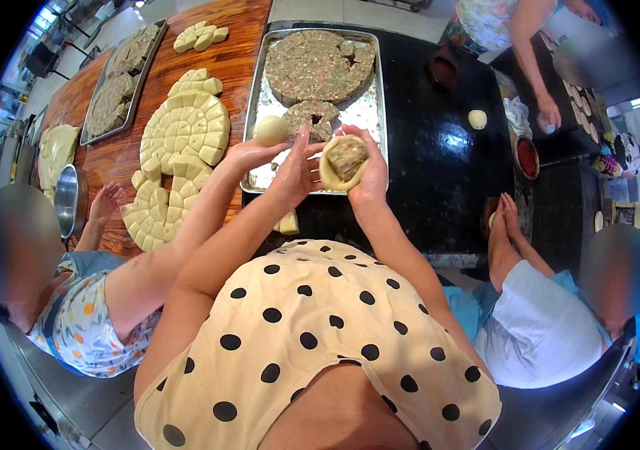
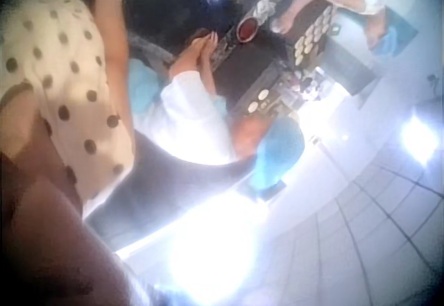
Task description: The person prepares buns by flattening small pieces of dough, placing a spoonful of meat filling in the center, and then folding and rolling the dough into a ball.
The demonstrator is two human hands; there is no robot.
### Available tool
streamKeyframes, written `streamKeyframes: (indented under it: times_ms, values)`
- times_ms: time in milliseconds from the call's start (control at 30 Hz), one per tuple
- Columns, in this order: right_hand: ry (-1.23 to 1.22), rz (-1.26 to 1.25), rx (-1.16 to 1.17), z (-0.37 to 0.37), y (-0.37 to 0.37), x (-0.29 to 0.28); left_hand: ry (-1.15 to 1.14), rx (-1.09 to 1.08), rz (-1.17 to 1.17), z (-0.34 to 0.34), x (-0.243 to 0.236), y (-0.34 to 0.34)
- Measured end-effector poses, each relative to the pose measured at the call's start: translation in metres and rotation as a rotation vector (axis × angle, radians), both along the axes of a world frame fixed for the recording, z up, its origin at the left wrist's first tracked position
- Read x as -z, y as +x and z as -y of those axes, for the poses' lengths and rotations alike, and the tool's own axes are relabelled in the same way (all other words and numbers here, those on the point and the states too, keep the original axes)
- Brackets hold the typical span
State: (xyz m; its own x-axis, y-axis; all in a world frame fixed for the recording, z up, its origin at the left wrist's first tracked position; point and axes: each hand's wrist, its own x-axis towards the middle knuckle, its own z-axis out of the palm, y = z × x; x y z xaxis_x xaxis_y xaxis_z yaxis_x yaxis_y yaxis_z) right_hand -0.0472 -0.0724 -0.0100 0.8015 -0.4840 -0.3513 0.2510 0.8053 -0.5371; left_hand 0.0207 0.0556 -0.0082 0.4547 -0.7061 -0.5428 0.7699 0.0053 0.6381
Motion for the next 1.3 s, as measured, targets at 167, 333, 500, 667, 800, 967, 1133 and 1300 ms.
streamKeyframes:
  times_ms: [167, 333, 500, 667, 800, 967, 1133, 1300]
  values:
    - [-0.481, -0.146, 0.159, -0.025, 0.0, 0.008, -0.244, -0.422, -0.147, 0.038, -0.002, -0.032]
    - [-0.956, -0.09, 0.278, -0.029, -0.004, 0.013, -0.14, -0.478, 0.111, 0.044, 0.007, -0.039]
    - [-0.946, -0.05, 0.068, -0.025, -0.009, 0.002, -0.093, -0.444, 0.077, 0.033, -0.01, -0.031]
    - [-0.77, -0.125, -0.042, -0.024, -0.011, -0.006, -0.01, -0.397, 0.133, 0.03, 0.0, -0.032]
    - [-1.424, -0.1, 0.225, -0.039, -0.015, -0.004, 0.241, -0.392, 0.566, 0.035, 0.01, -0.033]
    - [-1.083, -0.119, 0.247, -0.034, -0.009, 0.007, 0.306, -0.038, 0.672, 0.033, -0.01, -0.017]
    - [-0.573, 0.088, 0.182, -0.024, -0.008, -0.037, -0.24, -0.338, 0.159, 0.023, -0.02, -0.018]
    - [-1.096, -0.023, 0.347, -0.047, 0.002, -0.011, -0.263, -0.445, 0.31, 0.036, -0.001, -0.032]
